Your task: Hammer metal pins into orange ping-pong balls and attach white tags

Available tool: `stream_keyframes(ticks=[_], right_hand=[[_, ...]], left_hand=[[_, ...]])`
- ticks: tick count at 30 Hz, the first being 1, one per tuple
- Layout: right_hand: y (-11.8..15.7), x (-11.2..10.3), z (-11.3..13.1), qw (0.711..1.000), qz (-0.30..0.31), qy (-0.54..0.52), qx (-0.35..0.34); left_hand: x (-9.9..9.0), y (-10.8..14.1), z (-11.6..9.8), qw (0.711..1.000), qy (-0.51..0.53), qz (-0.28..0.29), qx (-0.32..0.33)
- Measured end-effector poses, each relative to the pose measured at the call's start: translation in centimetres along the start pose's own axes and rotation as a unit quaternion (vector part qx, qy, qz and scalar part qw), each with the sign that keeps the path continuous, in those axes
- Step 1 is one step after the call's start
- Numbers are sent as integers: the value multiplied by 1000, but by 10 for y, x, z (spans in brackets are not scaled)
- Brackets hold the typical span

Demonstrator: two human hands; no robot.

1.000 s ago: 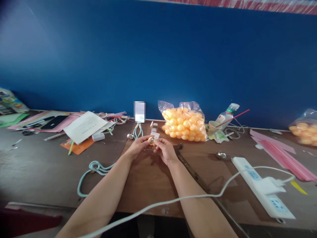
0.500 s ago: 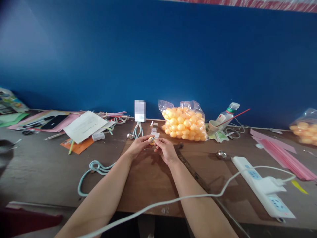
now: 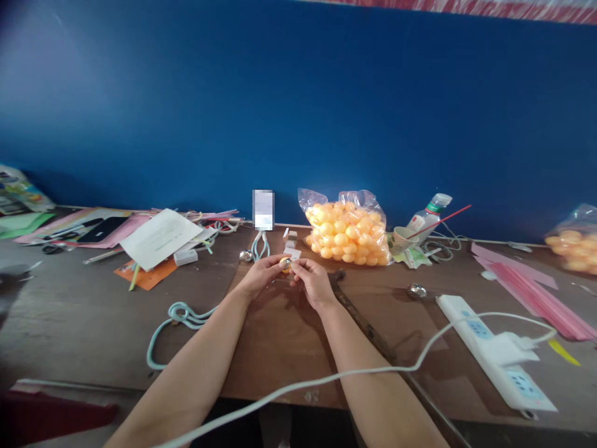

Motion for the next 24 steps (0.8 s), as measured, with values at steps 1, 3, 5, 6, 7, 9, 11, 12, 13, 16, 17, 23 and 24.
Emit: stream_keyframes(ticks=[1, 3, 5, 6, 7, 9, 11, 12, 13, 16, 17, 23, 24], right_hand=[[0, 0, 0, 1000, 0, 2, -4], [0, 0, 1, 1000, -2, 6, -11], [0, -1, 1, 1000, -5, 7, -15], [0, -1, 1, 1000, -6, 7, -15], [0, -2, 1, 1000, -7, 7, -14], [0, -2, 1, 1000, -8, 6, -11], [0, -2, 0, 1000, -7, 2, -5], [0, -2, 0, 1000, -6, -1, -2], [0, -1, -1, 1000, -5, -4, 1], [0, -1, 0, 1000, -2, -10, 1], [0, -1, 0, 1000, -1, -10, 0], [-1, -1, -1, 1000, 4, -6, -1], [-1, -1, -1, 1000, 4, -7, -3]], left_hand=[[0, 0, 0, 1000, -3, -1, -1], [-1, 0, 0, 1000, -8, -4, -2], [-1, 0, 0, 1000, -13, -4, -1], [-1, 0, 0, 1000, -14, -2, -1], [-1, 0, 0, 1000, -16, -1, -1], [0, 0, 0, 1000, -20, 3, 1], [0, 0, 0, 1000, -22, 5, 3], [1, 0, 0, 1000, -23, 6, 2], [1, 0, 1, 1000, -22, 7, 2], [0, 0, 2, 1000, -17, 4, -2], [0, -1, 2, 1000, -15, 3, -3], [1, 0, 1, 1000, -14, 5, -1], [1, 0, 1, 1000, -15, 6, 0]])
Point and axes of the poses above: each hand's wrist, its own y-axis away from the middle knuckle, its own x-axis out of the palm, z = x × y, the point moved 9 cm from there along -y, towards the middle knuckle, and after that the axes turned 6 degrees about x, right-handed, at the moved point
